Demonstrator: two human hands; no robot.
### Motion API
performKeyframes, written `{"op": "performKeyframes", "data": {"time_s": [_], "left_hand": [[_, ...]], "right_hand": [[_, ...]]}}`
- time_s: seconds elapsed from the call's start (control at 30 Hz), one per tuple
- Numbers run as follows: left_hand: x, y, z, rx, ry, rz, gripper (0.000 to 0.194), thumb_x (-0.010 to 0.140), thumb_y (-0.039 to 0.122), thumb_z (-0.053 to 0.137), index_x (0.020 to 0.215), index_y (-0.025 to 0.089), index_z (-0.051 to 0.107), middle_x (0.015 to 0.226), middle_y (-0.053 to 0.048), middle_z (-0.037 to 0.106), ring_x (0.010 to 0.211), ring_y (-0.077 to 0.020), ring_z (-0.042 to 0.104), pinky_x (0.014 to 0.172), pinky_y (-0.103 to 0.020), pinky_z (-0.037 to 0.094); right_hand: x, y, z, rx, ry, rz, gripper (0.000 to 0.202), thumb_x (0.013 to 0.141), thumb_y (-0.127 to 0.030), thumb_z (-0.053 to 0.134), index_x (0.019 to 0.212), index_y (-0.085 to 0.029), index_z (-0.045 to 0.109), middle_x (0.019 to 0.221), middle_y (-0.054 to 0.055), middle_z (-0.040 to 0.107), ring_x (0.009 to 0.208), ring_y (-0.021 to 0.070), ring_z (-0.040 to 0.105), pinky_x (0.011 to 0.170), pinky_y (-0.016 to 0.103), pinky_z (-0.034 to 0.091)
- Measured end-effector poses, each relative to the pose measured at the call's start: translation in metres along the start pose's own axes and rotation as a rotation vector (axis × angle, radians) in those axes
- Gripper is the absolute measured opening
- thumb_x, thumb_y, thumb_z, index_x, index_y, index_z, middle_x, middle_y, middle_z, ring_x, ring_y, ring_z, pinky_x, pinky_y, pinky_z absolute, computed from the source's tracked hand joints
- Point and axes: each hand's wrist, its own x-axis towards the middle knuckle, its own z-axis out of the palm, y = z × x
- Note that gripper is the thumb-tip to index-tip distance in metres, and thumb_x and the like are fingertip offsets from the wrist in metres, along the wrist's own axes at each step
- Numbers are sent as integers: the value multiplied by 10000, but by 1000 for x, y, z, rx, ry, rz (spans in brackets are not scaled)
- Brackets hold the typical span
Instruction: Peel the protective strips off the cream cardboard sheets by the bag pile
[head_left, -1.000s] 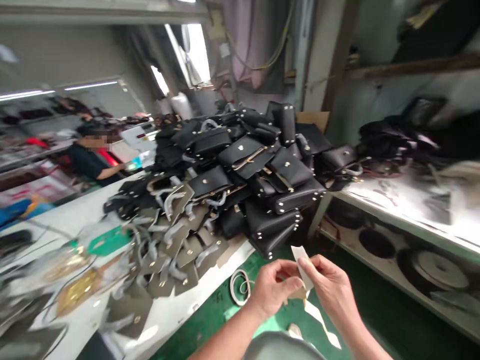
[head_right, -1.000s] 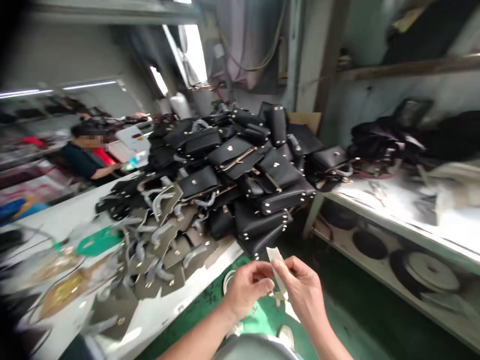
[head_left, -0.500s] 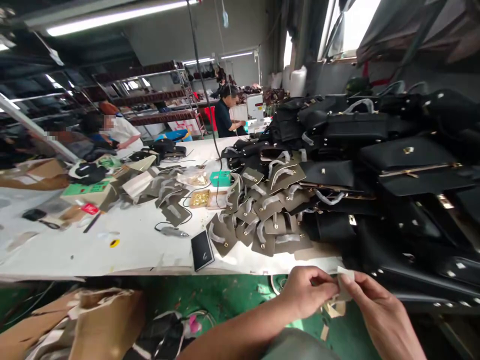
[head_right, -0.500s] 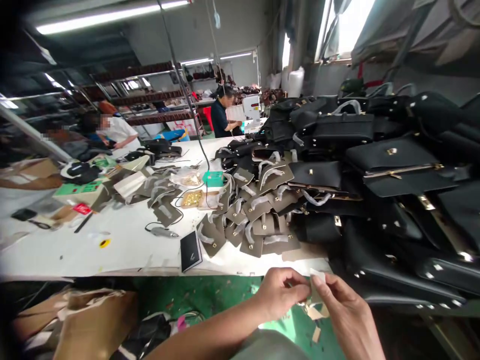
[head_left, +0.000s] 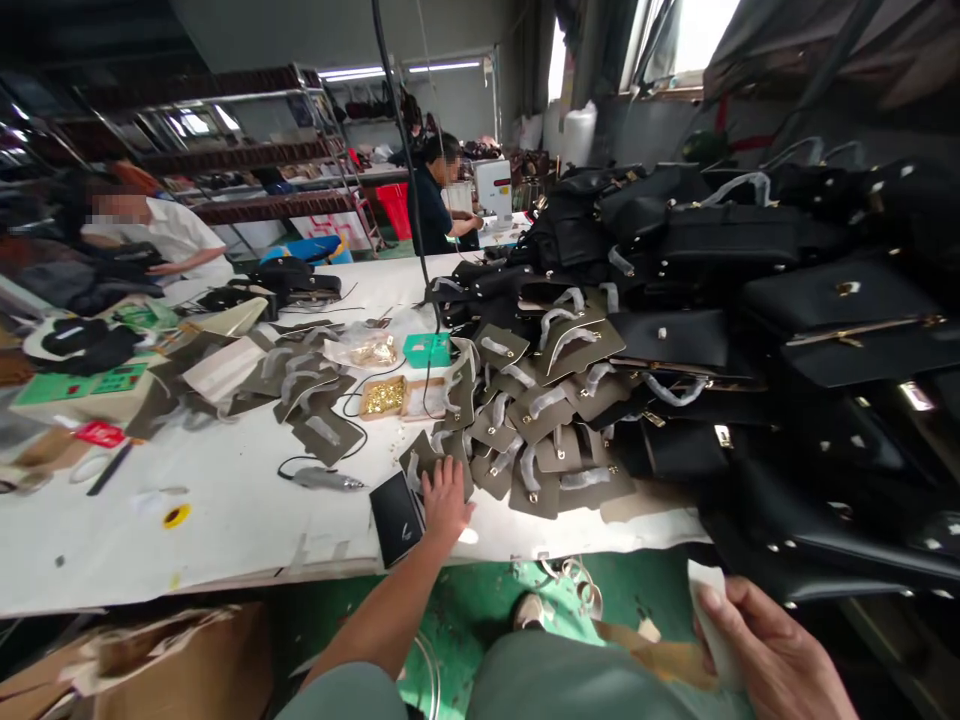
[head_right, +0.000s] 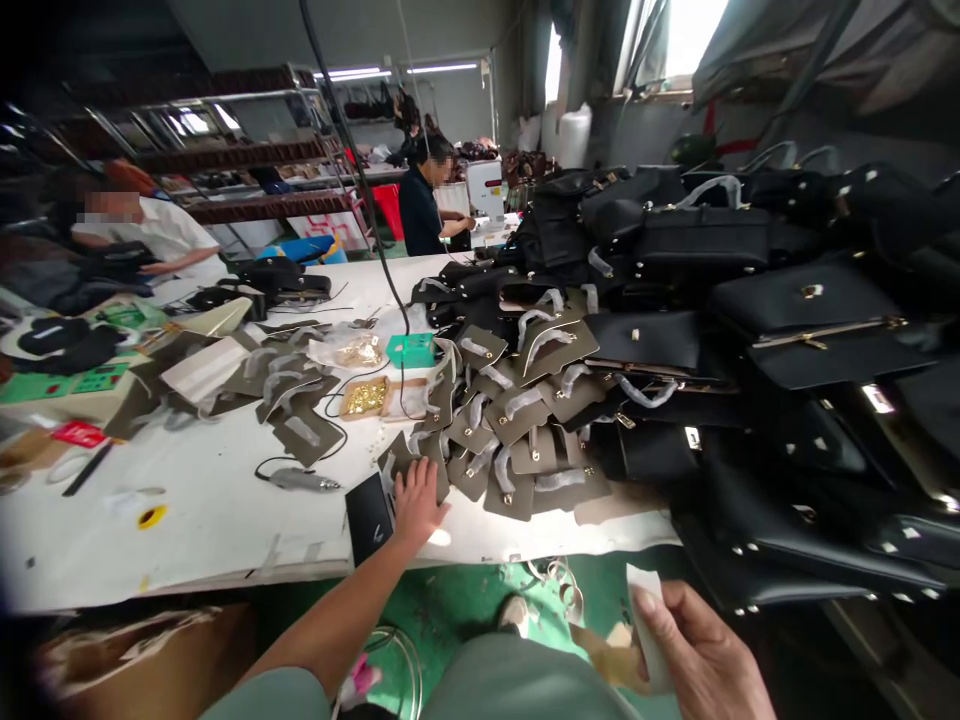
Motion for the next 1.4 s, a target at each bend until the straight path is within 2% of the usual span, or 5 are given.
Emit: {"op": "performKeyframes", "data": {"time_s": [0.27, 0.53, 0.73, 0.97, 1.4], "left_hand": [[11, -11, -6, -25, 96, -6, 557, 792, 52, 556, 1338, 140, 626, 1429, -175, 587, 1323, -336, 525, 1112, -477, 438], [33, -6, -89, -328, 341, -161, 445, 899, 99, 446, 1300, 136, 635, 1233, -162, 712, 1185, -290, 657, 1077, -455, 493], [18, 71, -171, -673, 351, -93, 429, 894, 305, 574, 1281, 142, 664, 1181, -129, 764, 1061, -244, 729, 993, -385, 566], [-43, 205, -225, -1079, -180, 148, 478, 772, 328, 782, 1216, 163, 714, 1023, -100, 790, 866, -214, 743, 791, -317, 588], [-87, 313, -178, -1476, -594, 155, 655, 862, 645, 671, 1326, 183, 654, 1299, -159, 714, 1132, -314, 693, 915, -415, 566]], "right_hand": [[6, 5, -2, -26, -74, -105, 509, 882, -727, 559, 729, -248, 640, 687, -6, 620, 652, 171, 526, 643, 257, 445], [-1, -9, -7, 166, -223, -166, 482, 938, -665, 541, 723, -237, 596, 636, -8, 604, 652, 179, 559, 655, 268, 462], [10, -9, -22, 59, -264, -370, 450, 937, -620, 587, 715, -230, 627, 739, 19, 658, 702, 188, 609, 642, 280, 473], [27, -47, -41, -58, -213, -922, 239, 974, -458, 631, 905, -273, 766, 1180, 109, 699, 1365, 316, 498, 1030, 433, 473], [16, -16, -104, 253, 1, -445, 459, 919, -636, 609, 773, -201, 607, 718, -34, 543, 681, 147, 466, 622, 272, 352]]}}
